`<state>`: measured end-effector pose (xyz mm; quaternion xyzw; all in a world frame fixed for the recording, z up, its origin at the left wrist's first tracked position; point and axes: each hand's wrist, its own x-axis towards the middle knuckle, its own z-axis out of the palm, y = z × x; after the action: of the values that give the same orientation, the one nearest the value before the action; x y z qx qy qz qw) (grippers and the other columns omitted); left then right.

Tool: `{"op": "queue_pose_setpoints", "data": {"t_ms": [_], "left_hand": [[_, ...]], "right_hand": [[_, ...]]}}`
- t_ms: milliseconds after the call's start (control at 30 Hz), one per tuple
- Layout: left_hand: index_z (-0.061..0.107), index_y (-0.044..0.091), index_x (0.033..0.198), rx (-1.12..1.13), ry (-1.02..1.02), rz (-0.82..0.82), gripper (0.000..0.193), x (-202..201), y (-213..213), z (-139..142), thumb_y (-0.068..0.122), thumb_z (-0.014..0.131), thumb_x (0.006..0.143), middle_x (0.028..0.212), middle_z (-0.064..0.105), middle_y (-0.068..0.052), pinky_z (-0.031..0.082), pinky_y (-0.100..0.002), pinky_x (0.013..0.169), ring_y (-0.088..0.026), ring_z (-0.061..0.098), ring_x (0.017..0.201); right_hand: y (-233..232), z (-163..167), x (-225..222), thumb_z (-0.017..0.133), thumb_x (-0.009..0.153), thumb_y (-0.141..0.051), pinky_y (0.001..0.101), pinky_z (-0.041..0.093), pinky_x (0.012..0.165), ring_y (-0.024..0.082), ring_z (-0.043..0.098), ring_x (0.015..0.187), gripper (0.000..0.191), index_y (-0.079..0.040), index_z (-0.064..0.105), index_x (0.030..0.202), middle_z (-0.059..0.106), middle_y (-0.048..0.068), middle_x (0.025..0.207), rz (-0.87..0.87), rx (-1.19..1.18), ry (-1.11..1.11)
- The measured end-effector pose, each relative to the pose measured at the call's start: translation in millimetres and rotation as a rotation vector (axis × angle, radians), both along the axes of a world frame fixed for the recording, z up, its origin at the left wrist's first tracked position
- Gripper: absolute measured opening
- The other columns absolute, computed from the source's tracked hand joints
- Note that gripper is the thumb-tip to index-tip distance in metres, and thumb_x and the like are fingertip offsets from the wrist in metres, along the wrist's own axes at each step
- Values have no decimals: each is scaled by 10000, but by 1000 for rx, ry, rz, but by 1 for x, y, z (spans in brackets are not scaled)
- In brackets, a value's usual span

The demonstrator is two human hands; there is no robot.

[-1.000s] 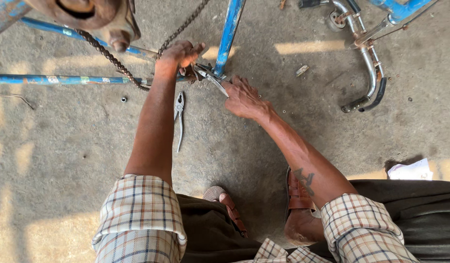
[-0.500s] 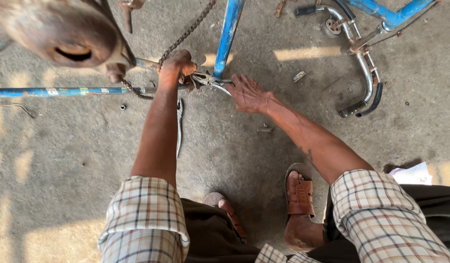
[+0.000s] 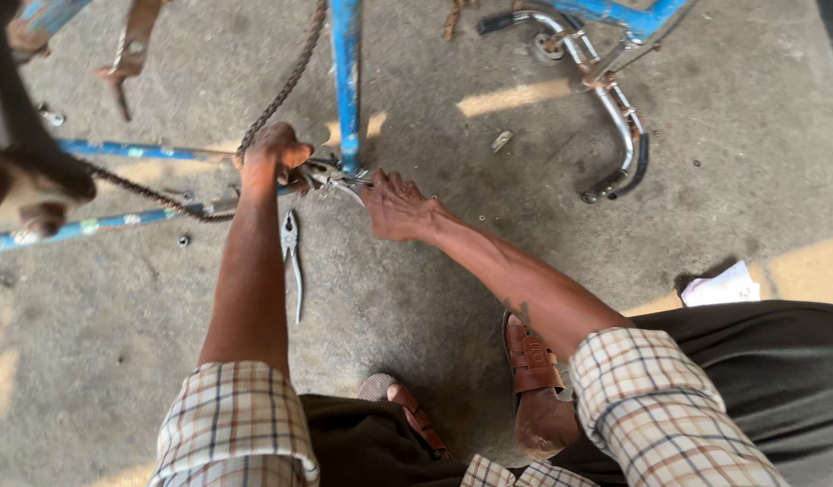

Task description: The person uses pliers to remove a master link from a bicycle chain, then reattaches the chain to the chainring and rear sprocket. The person rotates the pedals to test the chain movement.

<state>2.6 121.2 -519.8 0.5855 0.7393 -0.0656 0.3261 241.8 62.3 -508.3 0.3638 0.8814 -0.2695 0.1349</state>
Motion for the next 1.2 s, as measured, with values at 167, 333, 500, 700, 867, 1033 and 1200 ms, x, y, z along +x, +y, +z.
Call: {"op": "queue_pose_setpoints", "data": {"t_ms": [167, 333, 500, 700, 867, 1033, 1200], "left_hand": [[765, -8, 1029, -32, -34, 46, 363, 7, -5, 18, 302, 601, 936, 1047, 773, -232, 578, -460, 890, -368, 780, 973], [777, 84, 1047, 75, -7, -52, 298, 4, -12, 24, 328, 638, 946, 1122, 748, -175, 537, -453, 940, -334, 692, 1092], [771, 117, 1083, 377, -128, -87, 298, -11, -29, 13, 265, 694, 835, 1150, 723, -171, 531, -458, 921, -356, 666, 1102], [697, 40, 1221, 513, -357, -81, 422, -34, -47, -2, 268, 666, 868, 1137, 721, -230, 552, -451, 904, -370, 705, 1082], [603, 67, 1369, 442, -379, -129, 601, -35, -49, 10, 385, 762, 883, 1271, 677, -209, 527, -430, 977, -348, 663, 1158], [543, 259, 1425, 83, 112, -294, 783, -19, -52, 6, 487, 847, 741, 1241, 706, -90, 463, -453, 1073, -294, 636, 1212], [556, 272, 1388, 134, 164, -336, 727, -14, -46, -7, 547, 822, 769, 1201, 707, -99, 477, -505, 1037, -323, 635, 1213]], "right_hand": [[16, -40, 14, 660, 769, -227, 716, 437, 927, 587, 425, 1260, 626, 22, 447, 1301, 335, 399, 1402, 187, 384, 115], [-7, -61, 5, 595, 832, -133, 623, 470, 860, 477, 513, 1070, 366, 20, 519, 1156, 442, 278, 1165, 34, 176, 122], [-46, -66, -5, 539, 814, -105, 496, 513, 722, 342, 620, 786, 243, 26, 644, 991, 569, 143, 879, -346, -155, 556], [-80, -67, 14, 575, 881, -129, 499, 500, 709, 298, 615, 776, 160, 0, 629, 959, 626, 158, 841, -244, -220, 200], [-52, -72, 32, 693, 838, -187, 479, 516, 672, 289, 628, 777, 226, 2, 639, 949, 627, 160, 844, -109, -38, 351], [-16, -61, -7, 635, 998, -188, 423, 515, 634, 228, 625, 691, 210, 22, 634, 1001, 641, 133, 779, -251, -101, 473], [-20, -49, -39, 604, 994, -195, 422, 528, 624, 252, 611, 671, 259, -21, 656, 1179, 682, 124, 820, -274, -185, 476]]}}
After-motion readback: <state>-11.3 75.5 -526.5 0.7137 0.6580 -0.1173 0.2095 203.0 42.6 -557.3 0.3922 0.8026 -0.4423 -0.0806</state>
